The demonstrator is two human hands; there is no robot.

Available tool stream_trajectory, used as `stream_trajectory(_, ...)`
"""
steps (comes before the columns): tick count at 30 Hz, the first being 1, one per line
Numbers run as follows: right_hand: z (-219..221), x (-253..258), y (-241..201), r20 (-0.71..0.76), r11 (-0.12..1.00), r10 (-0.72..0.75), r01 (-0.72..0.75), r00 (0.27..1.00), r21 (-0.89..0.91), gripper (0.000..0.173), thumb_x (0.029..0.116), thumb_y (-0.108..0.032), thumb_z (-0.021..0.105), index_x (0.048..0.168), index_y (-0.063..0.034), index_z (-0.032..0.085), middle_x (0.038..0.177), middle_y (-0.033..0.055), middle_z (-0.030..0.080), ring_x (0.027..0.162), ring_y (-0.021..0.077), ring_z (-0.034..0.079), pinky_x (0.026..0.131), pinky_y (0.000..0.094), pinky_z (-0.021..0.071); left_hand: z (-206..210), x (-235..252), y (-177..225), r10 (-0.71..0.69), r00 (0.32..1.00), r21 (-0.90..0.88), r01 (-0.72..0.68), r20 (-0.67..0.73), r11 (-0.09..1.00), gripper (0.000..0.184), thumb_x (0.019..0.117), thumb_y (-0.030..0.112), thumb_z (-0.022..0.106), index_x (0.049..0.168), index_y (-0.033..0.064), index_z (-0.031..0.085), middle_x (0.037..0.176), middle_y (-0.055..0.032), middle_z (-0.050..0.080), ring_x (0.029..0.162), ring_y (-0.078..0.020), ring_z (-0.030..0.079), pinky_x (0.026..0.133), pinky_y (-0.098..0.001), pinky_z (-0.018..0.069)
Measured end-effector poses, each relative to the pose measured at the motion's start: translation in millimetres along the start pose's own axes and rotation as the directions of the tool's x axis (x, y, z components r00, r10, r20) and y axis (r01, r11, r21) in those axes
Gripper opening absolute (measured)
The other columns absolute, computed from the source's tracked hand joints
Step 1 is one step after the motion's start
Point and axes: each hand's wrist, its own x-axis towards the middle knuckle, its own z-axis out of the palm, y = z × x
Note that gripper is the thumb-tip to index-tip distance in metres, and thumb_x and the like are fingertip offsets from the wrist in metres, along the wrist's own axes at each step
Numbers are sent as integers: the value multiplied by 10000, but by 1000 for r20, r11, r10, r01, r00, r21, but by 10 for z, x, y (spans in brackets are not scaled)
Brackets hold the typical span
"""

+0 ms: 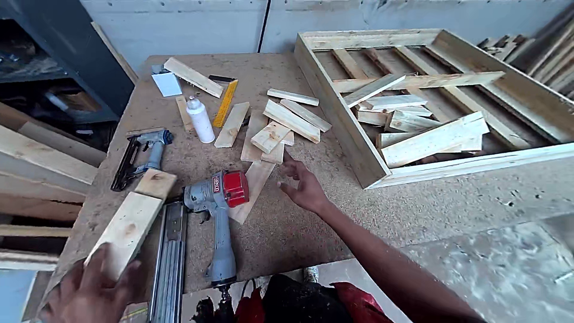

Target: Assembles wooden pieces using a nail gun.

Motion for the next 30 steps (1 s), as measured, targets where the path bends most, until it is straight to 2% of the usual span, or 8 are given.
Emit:
stream_trajectory(2, 94, 27, 60, 144, 983, -23, 48, 989, -177, 562, 895, -249, 773, 1376, -45, 564, 1298, 123, 670, 1211, 245, 650, 1038, 478, 544, 77, 28, -91, -78, 997, -17, 79, 22, 997, 548, 872, 427, 763, 1345, 163, 679, 1447, -263, 536, 1297, -596, 462, 980, -821, 331)
stream_trajectory(5, 330, 154, -1, 443, 846, -196, 379, 875, -374, 571, 857, -175, 787, 1384, -88, 584, 1442, 113, 577, 1389, 292, 503, 1128, 500, 453, -95, 82, 584, 60, 997, -159, -67, -48, 985, 476, 947, 390, 674, 1215, -1, 712, 1384, -293, 570, 1254, -548, 525, 1024, -708, 405)
stream_trajectory(9, 687, 566, -74, 594, 729, -194, 520, 781, -446, 743, 692, -100, 845, 1368, -81, 537, 1556, 103, 465, 1496, 293, 361, 1215, 503, 320, 173, -186, 1722, 172, 943, -310, -80, 284, 947, 827, 849, 641, 722, 1446, 90, 567, 1384, -215, 592, 1183, -362, 645, 950, -558, 565)
stream_trajectory(12, 738, 815, -19, 618, 741, -66, 454, 783, -496, 1000, 611, -157, 920, 1476, -103, 422, 1554, 140, 454, 1493, 319, 366, 1213, 574, 282, 490, -400, 2138, 105, 936, -280, -8, 336, 960, 996, 734, 460, 899, 1557, 150, 432, 1439, -244, 524, 1197, -412, 627, 894, -578, 582)
stream_trajectory(16, 656, 797, 174, 611, 687, -128, 514, 782, -514, 1104, 537, -202, 947, 1499, -165, 407, 1476, 111, 535, 1427, 308, 447, 1186, 568, 311, 499, -395, 2132, 111, 941, -332, 2, 320, 943, 754, 861, 286, 791, 1526, 122, 476, 1392, -222, 569, 1156, -369, 649, 923, -548, 570)
stream_trajectory(20, 401, 407, 346, 602, 702, -231, 560, 764, -441, 956, 614, -255, 909, 1455, -147, 467, 1357, 103, 615, 1335, 284, 529, 1167, 507, 362, 499, -354, 2091, 72, 969, -270, -6, 237, 963, 520, 918, 328, 740, 1350, 56, 637, 1294, -191, 639, 1111, -313, 665, 943, -499, 564)
stream_trajectory(25, 189, -593, 494, 524, 832, -286, 479, 803, -280, 786, 776, -342, 847, 1441, -120, 491, 1418, 110, 582, 1374, 279, 505, 1182, 488, 374, 258, -618, 2404, 283, 959, -271, -266, 27, 925, 441, 905, 304, 736, 1223, 1, 702, 1305, -244, 628, 1221, -431, 595, 1042, -571, 488)
stream_trajectory(30, -116, -863, 400, 503, 928, -144, 292, 852, -230, 791, 743, -358, 875, 1415, -108, 540, 1410, 149, 598, 1347, 367, 523, 1124, 531, 440, 544, -711, 2831, 677, 718, -306, -616, 161, 726, 745, 787, 420, 835, 1416, 99, 597, 1476, -206, 547, 1325, -433, 548, 1048, -639, 462)
